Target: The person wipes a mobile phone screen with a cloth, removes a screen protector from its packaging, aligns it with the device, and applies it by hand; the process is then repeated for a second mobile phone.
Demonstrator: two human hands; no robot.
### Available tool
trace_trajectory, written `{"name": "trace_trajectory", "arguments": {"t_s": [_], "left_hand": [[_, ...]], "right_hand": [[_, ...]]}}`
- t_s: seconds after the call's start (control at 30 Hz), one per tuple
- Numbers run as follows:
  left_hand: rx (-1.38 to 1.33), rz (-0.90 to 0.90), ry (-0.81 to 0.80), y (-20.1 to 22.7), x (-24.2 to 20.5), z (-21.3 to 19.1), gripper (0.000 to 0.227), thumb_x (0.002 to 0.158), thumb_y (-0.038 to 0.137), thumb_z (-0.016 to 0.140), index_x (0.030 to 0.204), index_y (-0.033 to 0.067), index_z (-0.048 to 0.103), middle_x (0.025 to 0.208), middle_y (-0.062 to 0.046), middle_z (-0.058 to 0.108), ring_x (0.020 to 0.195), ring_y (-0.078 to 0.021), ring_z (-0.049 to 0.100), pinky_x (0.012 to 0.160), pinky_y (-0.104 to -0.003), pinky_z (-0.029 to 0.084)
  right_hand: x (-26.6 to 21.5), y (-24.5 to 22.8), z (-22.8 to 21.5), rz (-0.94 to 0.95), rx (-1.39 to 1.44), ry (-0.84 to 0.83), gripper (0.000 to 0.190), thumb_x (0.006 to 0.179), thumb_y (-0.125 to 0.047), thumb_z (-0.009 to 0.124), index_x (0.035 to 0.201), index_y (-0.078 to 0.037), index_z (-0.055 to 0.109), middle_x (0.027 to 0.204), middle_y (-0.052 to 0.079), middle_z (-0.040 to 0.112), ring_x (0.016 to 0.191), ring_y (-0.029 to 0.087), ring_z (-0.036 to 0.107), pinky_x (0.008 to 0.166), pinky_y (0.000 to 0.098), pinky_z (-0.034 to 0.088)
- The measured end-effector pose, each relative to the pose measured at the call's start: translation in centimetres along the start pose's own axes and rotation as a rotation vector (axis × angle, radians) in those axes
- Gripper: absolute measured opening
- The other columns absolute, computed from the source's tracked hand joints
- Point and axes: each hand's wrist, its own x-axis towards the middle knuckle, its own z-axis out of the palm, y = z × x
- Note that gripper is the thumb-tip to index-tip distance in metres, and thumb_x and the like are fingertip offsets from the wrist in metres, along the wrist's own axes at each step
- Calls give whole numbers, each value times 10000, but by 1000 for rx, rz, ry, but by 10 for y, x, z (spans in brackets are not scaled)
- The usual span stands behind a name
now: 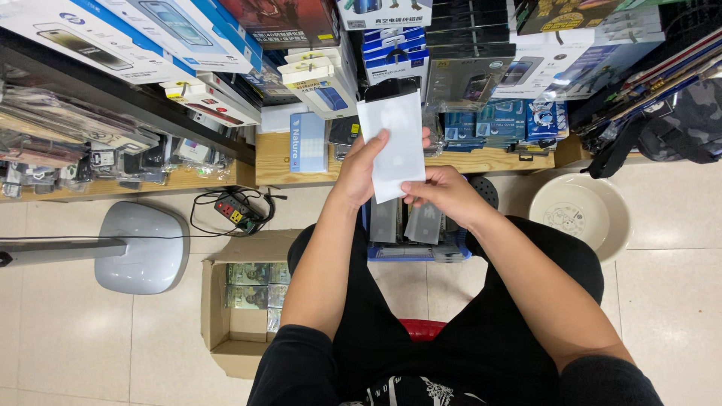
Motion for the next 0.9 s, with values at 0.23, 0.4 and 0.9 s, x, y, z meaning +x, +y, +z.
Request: {"name": "trace_trajectory", "arguments": {"t_s": [0.23,0.4,0.9], "left_hand": [[60,-130,-8,1,-11,5,451,1050,387,549,1328,33,521,1220,-209,714,1057,-314,742,878,-470,655],[-253,-338,-326,-25,-27,31,430,1051,365,572,1352,59,558,1241,-298,688,1097,-424,711,892,-628,616],[-671,-851,-529,-69,-39,32,910,965,390,697,1661,15,247,1553,-346,431,1347,-475,535,1076,-607,467]], "right_hand": [[-8,-62,-42,-59,-125,23,201,939,-97,718,1101,22,727,966,230,753,887,306,731,806,416,612],[3,-46,-60,-342,493,-179,874,721,-366,759,1487,-53,481,1492,274,556,1309,360,618,1013,523,562],[1,-52,-113,-561,835,-145,527,991,-548,712,1432,-260,689,1533,146,600,1277,364,655,1072,519,536]]}}
